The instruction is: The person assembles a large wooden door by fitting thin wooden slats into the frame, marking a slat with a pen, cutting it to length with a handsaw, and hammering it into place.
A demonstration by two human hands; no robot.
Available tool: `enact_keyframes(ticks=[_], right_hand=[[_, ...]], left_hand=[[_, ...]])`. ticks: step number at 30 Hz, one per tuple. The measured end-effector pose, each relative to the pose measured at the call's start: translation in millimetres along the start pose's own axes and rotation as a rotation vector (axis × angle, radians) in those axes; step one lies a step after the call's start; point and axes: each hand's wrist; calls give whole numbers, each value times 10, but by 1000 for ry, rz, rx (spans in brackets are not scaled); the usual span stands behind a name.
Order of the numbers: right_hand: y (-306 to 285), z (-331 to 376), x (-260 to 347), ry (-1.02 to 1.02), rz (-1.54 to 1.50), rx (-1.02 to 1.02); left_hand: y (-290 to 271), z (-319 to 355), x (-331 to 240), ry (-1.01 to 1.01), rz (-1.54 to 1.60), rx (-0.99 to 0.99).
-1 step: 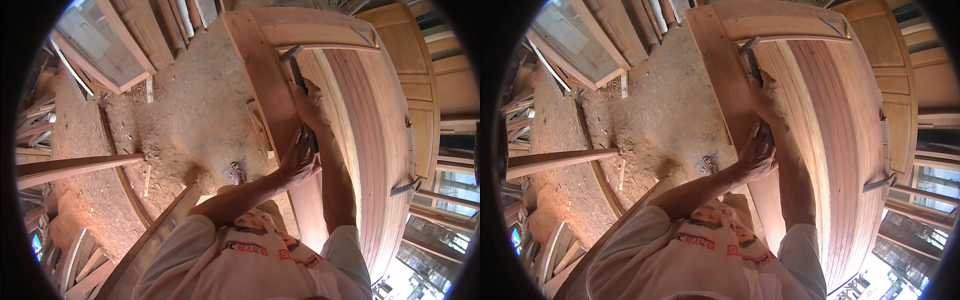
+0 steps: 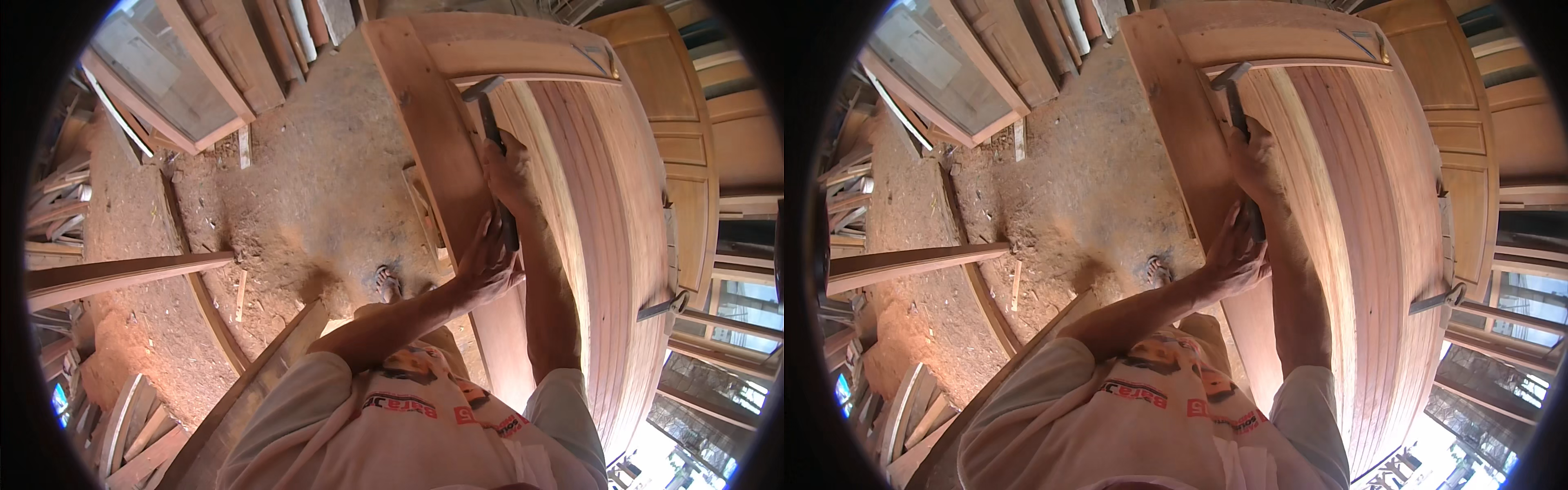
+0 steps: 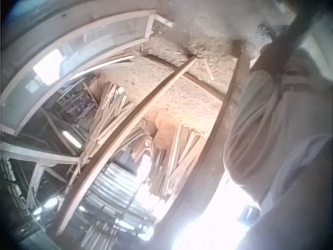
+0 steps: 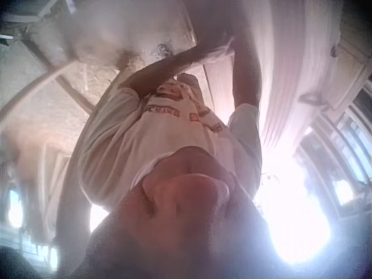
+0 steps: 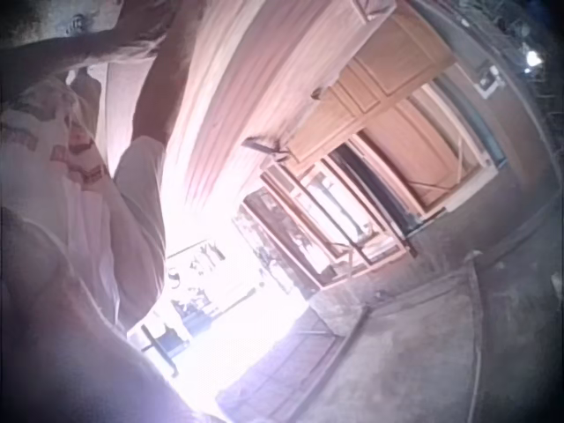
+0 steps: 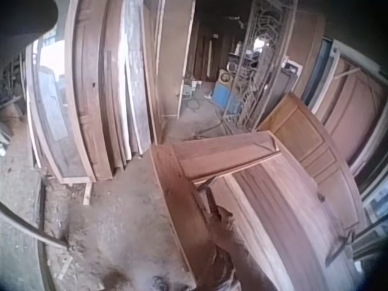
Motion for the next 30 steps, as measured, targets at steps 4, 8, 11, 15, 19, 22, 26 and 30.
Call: enact_keyframes(ticks=[4,8,11,15,19,22,26,30], right_hand=[[-136,-65,-39,368,-465,-49],[-94,7,39,340,-461,38],[-155,-76,-7,357,-520,77],[-122,-56,-6,310,-486,54],[-145,-68,55,234,-403,80],[-179,-77,113,255,-404,115],[-218,-45,271,312,-339,132],[-183,-20,356,322,-191,78]], left_hand=[[-113,-51,-18,-47,121,92],[-353,-206,-54,-87,246,195],[-334,-184,-58,-124,264,214],[-384,-232,-34,-107,213,227],[-417,-331,92,-10,100,283],[-430,-442,402,151,121,344],[-351,-790,856,240,203,323],[-543,-1341,1209,293,168,527]])
Point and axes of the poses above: each hand's wrist, its own z-axis away from the middle knuckle, its own y-axis out of the palm, x = y × z, and after that the axes turned 11 degrees about -y, right-handed
